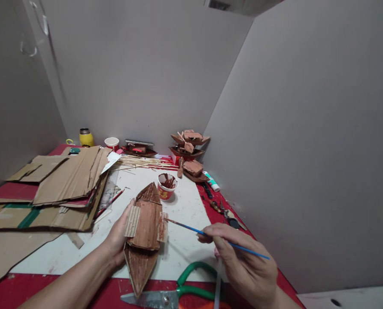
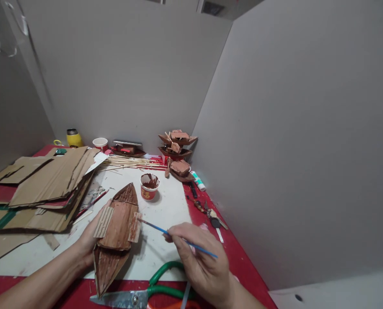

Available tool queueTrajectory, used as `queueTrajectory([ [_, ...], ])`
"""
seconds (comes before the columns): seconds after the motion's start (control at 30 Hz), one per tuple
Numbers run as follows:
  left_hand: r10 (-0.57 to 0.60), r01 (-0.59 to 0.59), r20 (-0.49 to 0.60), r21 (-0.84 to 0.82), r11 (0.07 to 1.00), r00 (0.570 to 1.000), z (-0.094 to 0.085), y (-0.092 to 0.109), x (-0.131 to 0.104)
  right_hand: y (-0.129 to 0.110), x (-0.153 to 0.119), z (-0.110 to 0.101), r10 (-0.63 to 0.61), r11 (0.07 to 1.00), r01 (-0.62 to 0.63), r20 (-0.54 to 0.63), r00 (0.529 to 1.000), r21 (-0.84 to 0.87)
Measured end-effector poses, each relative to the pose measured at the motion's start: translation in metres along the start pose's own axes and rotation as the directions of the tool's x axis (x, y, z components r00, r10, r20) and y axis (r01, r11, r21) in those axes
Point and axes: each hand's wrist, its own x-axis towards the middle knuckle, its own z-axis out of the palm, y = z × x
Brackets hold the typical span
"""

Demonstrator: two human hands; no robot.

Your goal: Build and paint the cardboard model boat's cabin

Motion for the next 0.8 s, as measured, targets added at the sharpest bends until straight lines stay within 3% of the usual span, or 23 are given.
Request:
queueTrajectory([
  [0.1,0.015,-0.015,-0.002,0.04,0.999,1.0,0.0009,0.0001,-0.0007,-0.0013,0.0006,0.0007,0.045,0.999,-0.045,-0.015,0.999,0.002],
  [0.2,0.016,-0.016,0.015,0.025,1.0,1.0,0.001,0.0008,-0.0004,-0.004,0.0031,-0.0004,0.003,0.999,-0.005,0.048,0.999,0.042],
  [0.3,0.043,-0.042,-0.042,0.009,0.999,0.998,0.0003,0.0014,0.0006,-0.0062,0.0047,-0.002,-0.041,0.993,0.03,0.094,0.995,0.113],
  [0.5,0.019,-0.02,-0.039,-0.009,1.0,0.999,0.0031,0.0026,-0.0001,-0.0032,0.0022,-0.0021,0.027,0.996,-0.028,0.012,1.0,0.085],
  [0.67,0.003,-0.004,-0.044,-0.013,1.0,0.999,0.0021,0.0022,0.0009,-0.0034,0.0018,-0.0023,0.006,0.988,-0.024,0.117,0.993,0.15],
  [0.8,-0.004,0.003,-0.047,-0.02,1.0,0.999,0.0019,0.0024,0.0007,-0.0059,0.0034,-0.0014,0.03,0.978,-0.047,0.088,0.996,0.202],
])
